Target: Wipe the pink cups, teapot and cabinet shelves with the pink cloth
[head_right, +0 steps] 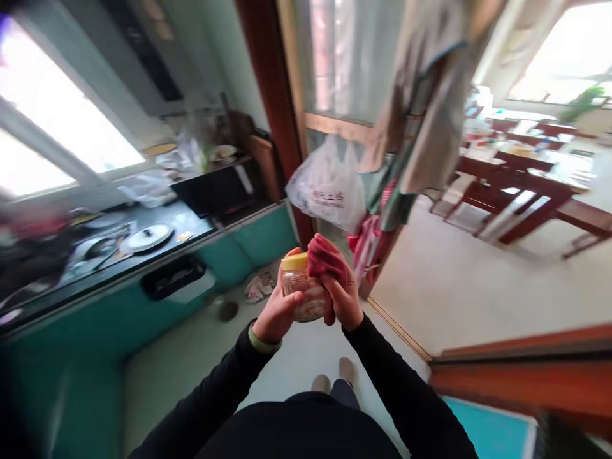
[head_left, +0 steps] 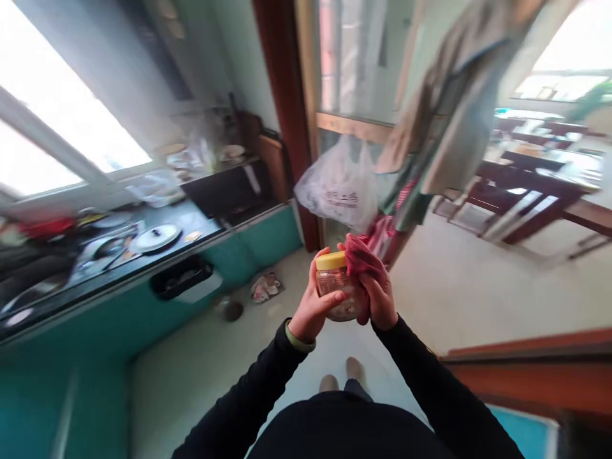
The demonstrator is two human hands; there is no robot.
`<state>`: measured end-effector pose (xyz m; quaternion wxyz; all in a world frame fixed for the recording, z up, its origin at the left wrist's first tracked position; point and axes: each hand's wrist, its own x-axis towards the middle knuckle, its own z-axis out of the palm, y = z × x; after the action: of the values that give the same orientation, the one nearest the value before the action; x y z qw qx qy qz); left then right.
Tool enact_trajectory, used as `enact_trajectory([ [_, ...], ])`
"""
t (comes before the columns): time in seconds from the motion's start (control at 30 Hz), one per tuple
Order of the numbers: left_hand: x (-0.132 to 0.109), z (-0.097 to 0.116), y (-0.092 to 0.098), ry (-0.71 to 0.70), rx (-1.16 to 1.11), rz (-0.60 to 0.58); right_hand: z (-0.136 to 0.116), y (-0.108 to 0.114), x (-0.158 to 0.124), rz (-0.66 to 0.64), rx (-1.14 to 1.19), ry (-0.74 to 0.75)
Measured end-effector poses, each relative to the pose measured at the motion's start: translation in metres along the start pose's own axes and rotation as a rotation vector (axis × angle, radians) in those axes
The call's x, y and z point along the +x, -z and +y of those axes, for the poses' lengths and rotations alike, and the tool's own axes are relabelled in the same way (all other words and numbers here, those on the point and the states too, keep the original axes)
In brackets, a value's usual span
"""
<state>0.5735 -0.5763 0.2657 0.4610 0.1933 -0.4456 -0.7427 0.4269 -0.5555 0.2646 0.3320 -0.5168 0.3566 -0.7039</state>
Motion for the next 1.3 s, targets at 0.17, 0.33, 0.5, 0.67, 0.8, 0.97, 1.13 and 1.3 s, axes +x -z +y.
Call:
enact_trajectory([
  [0.17, -0.024, 0.031, 0.06, -0.188, 0.078, 0.399, 0.025, -0.083, 0.02, -0.307, -0.106, 0.12],
  [0.33, -0.057, 0.059, 0.109, -0.432, 0.107, 0.669, 0.055, -0.156, 0.011, -0.536, -0.097, 0.212],
  [0.5, -0.117, 0.087, 0.163, -0.685, 0.12, 1.065, 0.092, -0.244, -0.038, -0.703, 0.112, 0.251],
  [0.67, -0.203, 0.128, 0.229, -0.812, 0.359, 1.343, 0.103, -0.366, -0.076, -0.947, 0.291, 0.086],
  [0.8, -0.271, 0.168, 0.281, -0.756, 0.502, 1.393, 0.108, -0.49, -0.095, -0.98, 0.459, -0.213],
  [0.97, -0.336, 0.214, 0.347, -0.71, 0.656, 1.543, 0.124, -0.619, -0.134, -1.018, 0.617, -0.794],
  [1.13, -0.366, 0.244, 0.428, -0.722, 1.012, 1.786, 0.141, -0.694, -0.182, -0.895, 0.663, -1.063],
  [1.3, -0.379, 0.275, 0.501, -0.724, 1.071, 1.746, 0.172, -0.757, -0.169, -0.869, 0.642, -1.073],
])
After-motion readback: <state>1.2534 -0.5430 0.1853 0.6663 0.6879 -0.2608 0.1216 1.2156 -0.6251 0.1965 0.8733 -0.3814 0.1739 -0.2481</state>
